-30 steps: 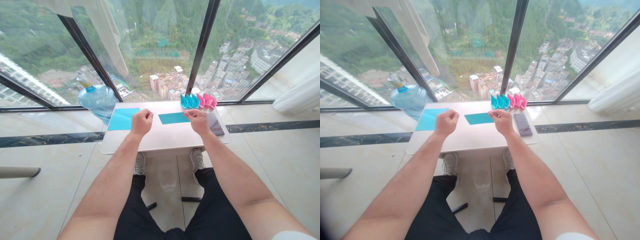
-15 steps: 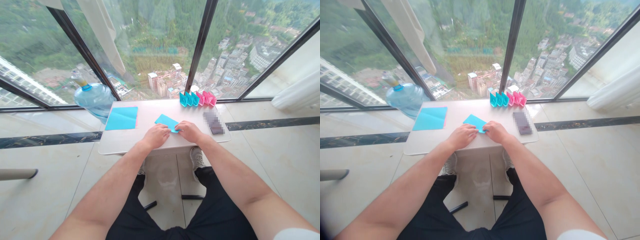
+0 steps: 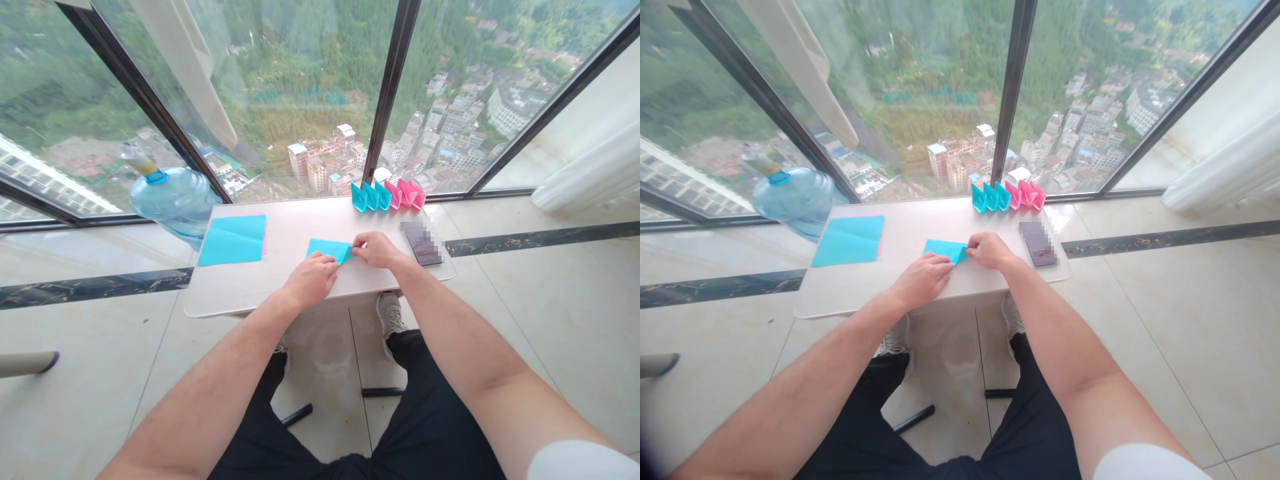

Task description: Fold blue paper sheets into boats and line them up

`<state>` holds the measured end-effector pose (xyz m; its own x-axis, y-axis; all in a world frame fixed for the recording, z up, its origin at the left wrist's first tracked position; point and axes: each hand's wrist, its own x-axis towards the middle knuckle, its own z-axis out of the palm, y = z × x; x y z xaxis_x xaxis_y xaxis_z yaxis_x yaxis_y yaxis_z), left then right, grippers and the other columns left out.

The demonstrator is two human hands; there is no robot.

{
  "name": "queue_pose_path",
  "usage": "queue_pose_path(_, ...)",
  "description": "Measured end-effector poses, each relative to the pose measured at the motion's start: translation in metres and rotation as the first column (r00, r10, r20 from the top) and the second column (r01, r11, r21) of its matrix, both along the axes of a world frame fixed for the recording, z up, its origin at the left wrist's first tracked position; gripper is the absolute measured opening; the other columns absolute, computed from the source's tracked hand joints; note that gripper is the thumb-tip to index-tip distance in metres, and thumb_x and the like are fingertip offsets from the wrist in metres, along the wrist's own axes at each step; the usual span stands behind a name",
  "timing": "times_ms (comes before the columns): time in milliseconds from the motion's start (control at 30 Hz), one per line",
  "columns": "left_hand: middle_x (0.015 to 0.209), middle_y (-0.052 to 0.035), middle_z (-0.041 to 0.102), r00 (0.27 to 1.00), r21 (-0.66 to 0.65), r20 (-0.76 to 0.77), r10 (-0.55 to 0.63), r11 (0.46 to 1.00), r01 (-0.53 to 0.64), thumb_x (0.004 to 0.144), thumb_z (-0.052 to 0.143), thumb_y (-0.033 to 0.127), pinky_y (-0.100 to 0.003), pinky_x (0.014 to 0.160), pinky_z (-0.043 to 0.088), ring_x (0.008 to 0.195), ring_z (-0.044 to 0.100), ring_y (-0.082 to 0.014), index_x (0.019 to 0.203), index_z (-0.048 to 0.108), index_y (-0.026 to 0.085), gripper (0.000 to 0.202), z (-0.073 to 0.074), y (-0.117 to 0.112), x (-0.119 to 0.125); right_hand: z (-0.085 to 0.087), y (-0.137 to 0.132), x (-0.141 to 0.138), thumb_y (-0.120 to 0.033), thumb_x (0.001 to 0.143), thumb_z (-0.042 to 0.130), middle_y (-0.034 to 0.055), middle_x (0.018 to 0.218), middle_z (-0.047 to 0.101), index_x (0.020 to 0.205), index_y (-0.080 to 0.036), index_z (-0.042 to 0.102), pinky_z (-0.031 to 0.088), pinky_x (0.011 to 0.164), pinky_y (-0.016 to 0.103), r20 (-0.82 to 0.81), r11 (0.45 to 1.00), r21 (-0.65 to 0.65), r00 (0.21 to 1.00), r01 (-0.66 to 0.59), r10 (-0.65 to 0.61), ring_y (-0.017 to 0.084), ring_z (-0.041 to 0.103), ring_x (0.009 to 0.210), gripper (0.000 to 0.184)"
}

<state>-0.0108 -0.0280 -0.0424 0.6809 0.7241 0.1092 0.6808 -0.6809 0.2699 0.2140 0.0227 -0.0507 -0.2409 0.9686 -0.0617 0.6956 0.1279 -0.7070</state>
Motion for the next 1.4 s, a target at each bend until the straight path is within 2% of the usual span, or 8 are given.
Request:
queue_pose_path(200,0.109,-0.0102,0.072,0.999,-0.01,0.047,0.001,1.0,0.0,0.093,0.054,0.022,-0.042,0.102,0.048,0.108,0.061,-0.0265,0.102,0.075,0.019,0.023,-0.004,-0.001,0.002,-0.003,0.007,-0.008,-0.02,0.08,0.065,-0.0009,0.076,0.071,0.079,-0.018,0.073,0.043,0.068,0.021,-0.015,0.997,-0.032,0.997,0.071,-0.071,0.012,0.06,0.071,0.008)
queue_pose_path(333,0.104,-0.01,0.072,0.999,-0.003,0.045,-0.022,1.0,0.022,0.094,0.053,0.023,-0.042,0.102,0.049,0.107,0.062,-0.0262,0.098,0.075,0.019,0.023,-0.006,0.0,0.002,-0.002,0.009,-0.014,-0.021,0.081,0.068,-0.0001,0.079,0.072,0.081,-0.018,0.074,0.043,0.069,0.021,0.035,0.995,-0.02,0.995,0.099,-0.098,0.012,0.061,0.074,0.007)
queue_pose_path(600,0.106,-0.0112,0.069,1.0,-0.018,-0.005,0.016,1.0,-0.016,0.093,0.055,0.025,-0.042,0.099,0.049,0.104,0.061,-0.0279,0.098,0.07,0.017,0.018,0.0,-0.002,0.005,0.004,0.006,-0.025,-0.025,0.082,0.071,0.0013,0.087,0.075,0.085,-0.02,0.075,0.042,0.069,0.022,0.175,0.989,-0.019,0.974,0.146,-0.14,0.014,0.064,0.079,0.007)
queue_pose_path(700,0.106,-0.0107,0.069,0.999,-0.029,-0.006,0.037,0.999,-0.037,0.092,0.056,0.025,-0.043,0.099,0.049,0.106,0.061,-0.0284,0.103,0.068,0.018,0.018,0.001,-0.002,0.006,0.004,0.005,-0.027,-0.026,0.082,0.071,0.002,0.089,0.076,0.086,-0.021,0.075,0.043,0.07,0.023,0.214,0.988,-0.011,0.966,0.152,-0.146,0.015,0.065,0.081,0.008)
queue_pose_path(900,0.119,-0.0118,0.068,0.999,-0.012,-0.008,0.038,0.999,-0.038,0.089,0.057,0.022,-0.044,0.104,0.048,0.114,0.06,-0.0291,0.122,0.064,0.018,0.034,-0.001,-0.003,0.008,0.002,0.006,-0.029,-0.031,0.082,0.071,0.0035,0.09,0.076,0.086,-0.022,0.074,0.043,0.069,0.024,0.283,0.988,0.018,0.947,0.151,-0.15,0.016,0.066,0.081,0.01)
queue_pose_path(1133,0.146,-0.0171,0.055,1.0,0.013,-0.027,0.013,1.0,-0.013,0.09,0.053,0.022,-0.044,0.116,0.039,0.134,0.052,-0.0293,0.137,0.057,0.012,0.048,-0.006,0.0,0.008,0.001,0.005,-0.03,-0.028,0.08,0.068,0.0036,0.09,0.077,0.086,-0.023,0.074,0.044,0.07,0.024,0.292,0.987,0.04,0.943,0.156,-0.161,0.017,0.067,0.082,0.01)
queue_pose_path(1400,0.144,-0.0167,0.059,0.999,0.009,-0.043,0.001,1.0,-0.001,0.09,0.053,0.024,-0.043,0.114,0.039,0.132,0.056,-0.0281,0.137,0.059,0.013,0.049,-0.005,0.002,0.009,0.001,0.005,-0.032,-0.028,0.079,0.068,0.0037,0.089,0.077,0.084,-0.023,0.074,0.045,0.07,0.024,0.299,0.982,0.045,0.935,0.185,-0.189,0.018,0.067,0.082,0.01)
